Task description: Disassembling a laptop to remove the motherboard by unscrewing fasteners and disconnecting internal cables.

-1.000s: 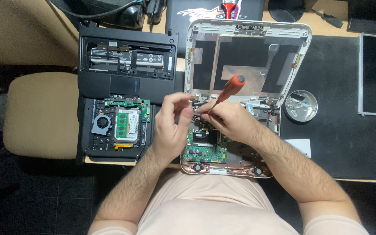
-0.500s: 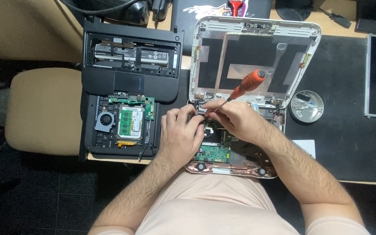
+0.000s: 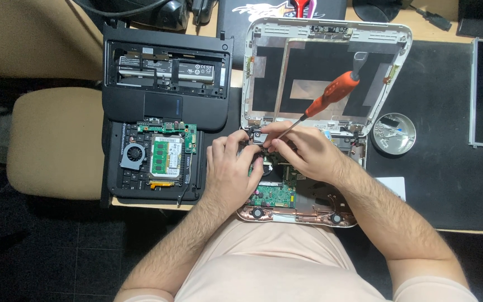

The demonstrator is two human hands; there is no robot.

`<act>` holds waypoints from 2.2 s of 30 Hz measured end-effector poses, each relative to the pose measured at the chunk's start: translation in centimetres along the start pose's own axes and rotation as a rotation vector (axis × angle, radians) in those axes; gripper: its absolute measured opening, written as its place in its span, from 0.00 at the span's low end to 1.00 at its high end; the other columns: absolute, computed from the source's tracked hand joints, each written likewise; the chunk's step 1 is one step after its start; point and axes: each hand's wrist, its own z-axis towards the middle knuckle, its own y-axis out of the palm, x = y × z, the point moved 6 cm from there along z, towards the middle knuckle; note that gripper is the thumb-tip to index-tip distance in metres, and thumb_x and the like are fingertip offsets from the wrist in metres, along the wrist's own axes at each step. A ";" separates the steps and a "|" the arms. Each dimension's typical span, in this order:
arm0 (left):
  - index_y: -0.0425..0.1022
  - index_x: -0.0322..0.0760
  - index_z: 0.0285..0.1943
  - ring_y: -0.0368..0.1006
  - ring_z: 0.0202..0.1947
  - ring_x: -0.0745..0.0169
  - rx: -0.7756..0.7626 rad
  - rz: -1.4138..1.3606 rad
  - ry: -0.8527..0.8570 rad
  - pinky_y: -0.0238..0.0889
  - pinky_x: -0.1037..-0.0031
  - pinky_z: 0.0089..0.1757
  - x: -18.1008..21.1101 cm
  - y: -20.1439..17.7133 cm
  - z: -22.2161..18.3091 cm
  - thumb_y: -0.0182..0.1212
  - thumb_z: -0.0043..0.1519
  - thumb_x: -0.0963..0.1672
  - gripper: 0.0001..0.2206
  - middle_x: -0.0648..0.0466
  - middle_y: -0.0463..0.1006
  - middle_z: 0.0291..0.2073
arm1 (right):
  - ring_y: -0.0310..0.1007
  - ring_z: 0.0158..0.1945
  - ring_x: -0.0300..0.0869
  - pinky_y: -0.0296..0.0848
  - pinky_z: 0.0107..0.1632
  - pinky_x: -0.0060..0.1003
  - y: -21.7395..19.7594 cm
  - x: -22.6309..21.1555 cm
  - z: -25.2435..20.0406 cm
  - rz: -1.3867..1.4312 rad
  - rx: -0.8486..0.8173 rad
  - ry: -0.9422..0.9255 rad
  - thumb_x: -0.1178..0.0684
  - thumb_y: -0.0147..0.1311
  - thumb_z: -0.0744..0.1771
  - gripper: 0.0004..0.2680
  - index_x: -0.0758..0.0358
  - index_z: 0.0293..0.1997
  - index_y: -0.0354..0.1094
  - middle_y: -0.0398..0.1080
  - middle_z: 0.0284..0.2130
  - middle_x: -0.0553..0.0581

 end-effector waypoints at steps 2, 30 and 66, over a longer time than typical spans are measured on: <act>0.82 0.45 0.60 0.65 0.63 0.46 0.011 -0.033 -0.008 0.61 0.54 0.56 -0.1 0.0 -0.1 0.69 0.75 0.47 0.08 0.52 0.68 0.63 | 0.94 0.53 0.47 0.93 0.59 0.47 0.0 0.4 0.0 0.001 0.003 0.000 0.59 0.52 0.78 0.12 0.58 0.73 0.74 0.88 0.48 0.57; 0.82 0.31 0.54 0.78 0.45 0.54 0.206 -0.541 -0.148 0.71 0.65 0.45 -0.4 -1.2 -1.8 0.63 0.77 0.36 0.04 0.47 0.82 0.45 | 0.88 0.47 0.65 0.90 0.52 0.48 -14.9 9.1 -18.3 0.016 0.904 -0.001 0.57 0.33 0.88 0.06 0.70 0.66 0.53 0.78 0.53 0.86; 0.75 0.40 0.50 0.71 0.58 0.52 0.283 -0.866 -0.245 0.62 0.55 0.63 -1.4 -0.2 0.6 0.58 0.75 0.40 0.02 0.51 0.74 0.54 | 0.89 0.39 0.48 0.84 0.45 0.34 -6.1 3.3 -13.0 0.009 0.995 -0.057 0.42 0.33 0.85 0.17 0.66 0.59 0.64 0.87 0.42 0.73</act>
